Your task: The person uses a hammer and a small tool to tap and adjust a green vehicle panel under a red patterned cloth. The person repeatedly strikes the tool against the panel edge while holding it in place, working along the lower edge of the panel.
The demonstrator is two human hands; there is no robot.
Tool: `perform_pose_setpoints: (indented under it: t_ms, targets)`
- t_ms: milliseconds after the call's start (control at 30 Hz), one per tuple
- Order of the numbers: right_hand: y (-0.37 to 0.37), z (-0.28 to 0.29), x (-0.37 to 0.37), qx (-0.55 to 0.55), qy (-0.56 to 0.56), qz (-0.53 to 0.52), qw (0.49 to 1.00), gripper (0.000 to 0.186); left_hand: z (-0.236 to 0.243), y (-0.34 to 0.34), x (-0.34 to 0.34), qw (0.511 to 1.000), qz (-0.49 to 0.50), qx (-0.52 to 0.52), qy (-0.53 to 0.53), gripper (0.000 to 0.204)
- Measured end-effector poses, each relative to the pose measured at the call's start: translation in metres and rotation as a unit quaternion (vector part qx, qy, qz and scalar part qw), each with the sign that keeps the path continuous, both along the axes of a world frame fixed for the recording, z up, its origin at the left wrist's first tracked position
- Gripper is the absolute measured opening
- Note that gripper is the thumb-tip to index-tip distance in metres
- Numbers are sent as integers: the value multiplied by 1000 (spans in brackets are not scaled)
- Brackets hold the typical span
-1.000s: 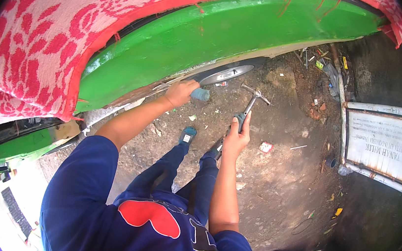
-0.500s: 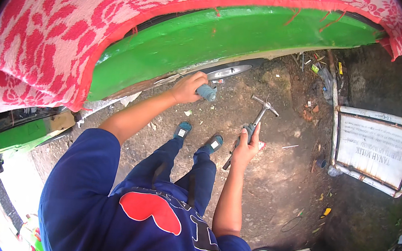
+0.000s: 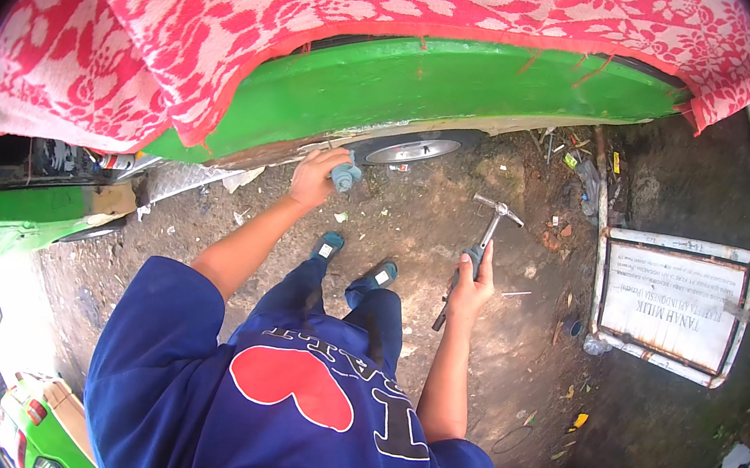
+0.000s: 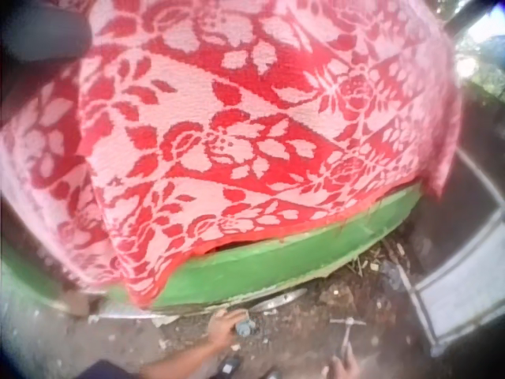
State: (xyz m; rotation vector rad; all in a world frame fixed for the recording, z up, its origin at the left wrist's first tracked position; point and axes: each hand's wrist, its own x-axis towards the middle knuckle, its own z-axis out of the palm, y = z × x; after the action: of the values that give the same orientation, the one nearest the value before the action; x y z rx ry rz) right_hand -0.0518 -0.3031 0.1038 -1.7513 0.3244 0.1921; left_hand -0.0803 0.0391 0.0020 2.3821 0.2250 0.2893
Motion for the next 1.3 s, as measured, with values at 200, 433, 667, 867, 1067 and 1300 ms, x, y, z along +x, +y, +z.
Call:
perform_pose_setpoints:
  t_ms: [200,433,667,867,1067,1300]
  targets:
    - [-38,14,6,22,-28,40,999,61,5,-13,-48,985,116,-102,-81,43]
    - [-75,42,4,26,-40,71,996,57,33,-29,-93,969,163,-111,-151,45]
    - [-112,38,2,64,-11,88,994,41,58,-44,-104,955,206,-118,-178,43]
    - [-109,52,-10,91,36,95,991,51,58,-48,-101,953,208,-112,-188,40]
    - [-116,59,-7,43,63,160,984,51,60,-54,-98,953,198,-114,-199,42]
    - [-115,65,3,33,69,147,986,43,45,-65,-107,945,217,-160,-188,41]
